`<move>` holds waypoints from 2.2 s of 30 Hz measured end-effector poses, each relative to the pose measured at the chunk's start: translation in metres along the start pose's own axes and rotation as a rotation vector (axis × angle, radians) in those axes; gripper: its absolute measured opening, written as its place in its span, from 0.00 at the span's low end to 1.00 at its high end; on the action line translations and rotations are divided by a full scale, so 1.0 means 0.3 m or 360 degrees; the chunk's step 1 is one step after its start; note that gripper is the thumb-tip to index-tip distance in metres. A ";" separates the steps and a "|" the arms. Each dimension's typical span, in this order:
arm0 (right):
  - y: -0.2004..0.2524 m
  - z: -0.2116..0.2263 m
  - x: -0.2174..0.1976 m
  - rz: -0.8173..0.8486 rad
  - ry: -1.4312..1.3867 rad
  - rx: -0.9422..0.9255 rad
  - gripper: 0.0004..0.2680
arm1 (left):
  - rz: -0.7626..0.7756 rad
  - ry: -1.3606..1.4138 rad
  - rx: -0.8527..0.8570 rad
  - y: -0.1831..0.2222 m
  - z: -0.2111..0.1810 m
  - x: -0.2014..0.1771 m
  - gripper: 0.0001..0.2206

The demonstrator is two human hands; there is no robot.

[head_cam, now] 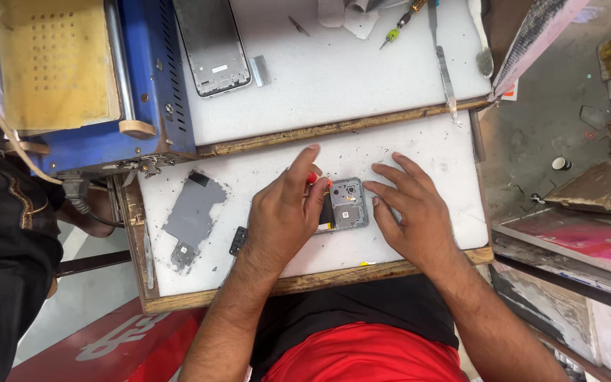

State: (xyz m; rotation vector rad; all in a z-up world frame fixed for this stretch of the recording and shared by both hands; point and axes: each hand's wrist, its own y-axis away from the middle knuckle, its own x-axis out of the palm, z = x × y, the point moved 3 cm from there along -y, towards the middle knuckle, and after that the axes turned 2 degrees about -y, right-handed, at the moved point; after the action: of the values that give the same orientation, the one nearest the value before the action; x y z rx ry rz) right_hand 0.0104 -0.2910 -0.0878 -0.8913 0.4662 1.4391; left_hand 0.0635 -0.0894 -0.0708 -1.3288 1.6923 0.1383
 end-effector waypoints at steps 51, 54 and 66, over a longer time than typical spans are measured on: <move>0.010 -0.014 0.014 0.0047 0.0028 0.0013 0.11 | -0.0004 0.0164 0.0188 0.040 -0.009 0.001 0.24; 0.010 -0.009 0.010 0.0029 0.0013 -0.0002 0.11 | 0.0006 0.0087 0.0290 0.029 -0.034 -0.013 0.27; 0.007 0.006 0.000 0.0008 -0.0006 -0.0009 0.11 | 0.0311 0.0022 0.0088 -0.059 -0.073 -0.052 0.24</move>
State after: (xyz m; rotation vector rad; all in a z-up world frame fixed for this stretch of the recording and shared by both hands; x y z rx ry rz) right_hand 0.0079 -0.2900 -0.0872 -0.8919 0.4620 1.4471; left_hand 0.0642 -0.0988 -0.0399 -1.1246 1.8234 0.1947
